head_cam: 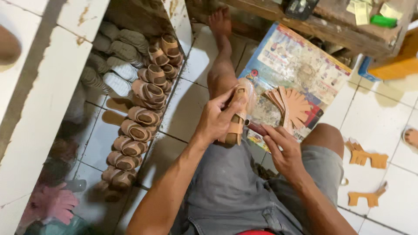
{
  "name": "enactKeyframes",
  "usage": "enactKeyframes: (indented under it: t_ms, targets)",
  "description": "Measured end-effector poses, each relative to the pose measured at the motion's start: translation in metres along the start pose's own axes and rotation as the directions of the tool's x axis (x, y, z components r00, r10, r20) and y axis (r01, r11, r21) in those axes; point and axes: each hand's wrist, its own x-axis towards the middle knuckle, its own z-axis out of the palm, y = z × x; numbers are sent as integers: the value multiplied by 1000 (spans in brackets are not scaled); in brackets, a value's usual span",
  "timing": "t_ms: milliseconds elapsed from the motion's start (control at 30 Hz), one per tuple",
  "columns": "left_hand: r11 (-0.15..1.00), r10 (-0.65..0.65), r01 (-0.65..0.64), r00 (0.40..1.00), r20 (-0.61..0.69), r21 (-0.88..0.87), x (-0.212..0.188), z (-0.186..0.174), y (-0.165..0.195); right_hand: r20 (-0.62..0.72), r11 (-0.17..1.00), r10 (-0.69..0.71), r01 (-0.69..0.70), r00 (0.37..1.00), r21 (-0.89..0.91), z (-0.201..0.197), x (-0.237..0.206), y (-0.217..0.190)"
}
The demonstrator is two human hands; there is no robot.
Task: The person assembles a pair of sandals by attaching straps to the sole using a cylindrical tool. They pick up a sole, position a strap, and use the tool to press or secure the strap onto the sole, repeating the process for multiple straps.
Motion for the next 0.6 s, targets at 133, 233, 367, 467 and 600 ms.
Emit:
enactKeyframes:
  t_ms: [133,233,367,467,600]
  targets:
    - [997,-72,72,997,13,14,1,4,-3,-84,995,-73,78,994,66,-2,-6,-7]
    - [989,-134,137,989,58,-46,0,5,-7,-107,978,-206,208,973,15,17,-4,-11]
    - [999,-46,46,999,6,-15,-2,-4,-3,-94,988,-148,151,984,24,22,-12,-16]
    - [1000,23,-23,999,-25,-10,-1,-7,0,-95,987,-156,159,983,19,11,-17,-13]
    - [996,-51,53,998,29,-70,-4,2,-2,-167,992,-122,125,978,5,14,-12,-8]
